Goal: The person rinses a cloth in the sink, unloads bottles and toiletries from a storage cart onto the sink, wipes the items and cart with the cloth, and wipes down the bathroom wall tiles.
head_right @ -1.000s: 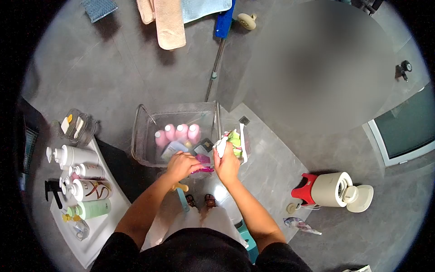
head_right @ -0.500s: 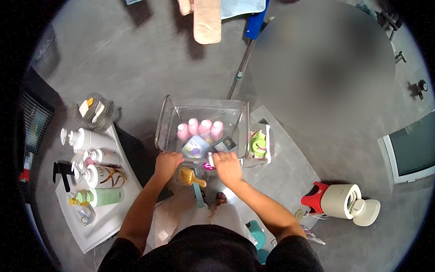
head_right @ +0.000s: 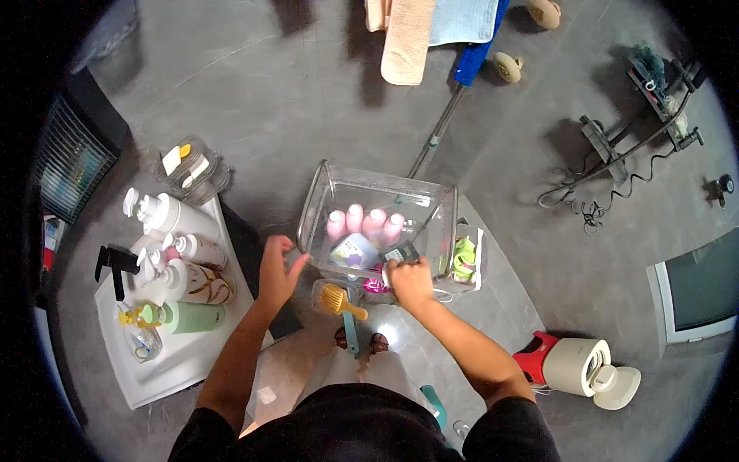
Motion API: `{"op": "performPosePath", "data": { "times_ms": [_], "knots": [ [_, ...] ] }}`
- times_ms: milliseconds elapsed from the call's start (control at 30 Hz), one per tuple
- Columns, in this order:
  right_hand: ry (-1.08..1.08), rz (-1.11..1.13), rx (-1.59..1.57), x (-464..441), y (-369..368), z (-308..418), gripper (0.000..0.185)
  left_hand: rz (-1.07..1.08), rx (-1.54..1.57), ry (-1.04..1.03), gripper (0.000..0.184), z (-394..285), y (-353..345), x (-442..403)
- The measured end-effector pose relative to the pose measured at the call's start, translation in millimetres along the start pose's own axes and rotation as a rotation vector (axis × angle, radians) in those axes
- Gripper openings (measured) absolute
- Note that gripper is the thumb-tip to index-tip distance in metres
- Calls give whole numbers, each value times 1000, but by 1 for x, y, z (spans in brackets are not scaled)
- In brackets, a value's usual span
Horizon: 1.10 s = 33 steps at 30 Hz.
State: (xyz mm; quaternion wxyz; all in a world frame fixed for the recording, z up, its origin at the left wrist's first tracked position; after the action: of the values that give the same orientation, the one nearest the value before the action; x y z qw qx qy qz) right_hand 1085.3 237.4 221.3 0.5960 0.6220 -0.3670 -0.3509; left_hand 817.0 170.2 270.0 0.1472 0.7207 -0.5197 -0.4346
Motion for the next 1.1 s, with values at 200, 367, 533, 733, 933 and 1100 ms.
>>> {"op": "performPosePath", "data": {
  "times_ms": [200,367,533,733,933,1100],
  "knots": [
    [96,51,-436,-58,-6,107,41,-20,91,66,19,24,-23,-6],
    [151,-41,-498,-55,-3,113,30,27,-55,103,19,26,-25,-3],
    [60,-37,-411,-2,-8,28,26,-33,-37,35,21,6,-19,7],
    [-100,59,-225,31,-1,-32,27,20,-77,114,20,-2,-13,19],
    [0,115,-581,17,12,-5,45,-18,-42,121,17,-8,-17,20],
    [-297,-61,-735,-37,18,-47,68,-59,-10,122,14,-9,-23,26]
  ]
}}
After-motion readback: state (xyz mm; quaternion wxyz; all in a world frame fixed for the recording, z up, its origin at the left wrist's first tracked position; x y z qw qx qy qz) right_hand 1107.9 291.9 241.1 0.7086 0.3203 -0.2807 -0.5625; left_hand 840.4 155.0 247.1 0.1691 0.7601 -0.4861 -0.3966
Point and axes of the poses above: each hand's wrist, its own x-axis away from the middle knuckle, its own y-axis out of the back of the hand, z = x × y, the point moved 2 cm from there along -x, towards the middle knuckle, and after that the axes turned 11 degrees about -y, right-handed, at the moved point
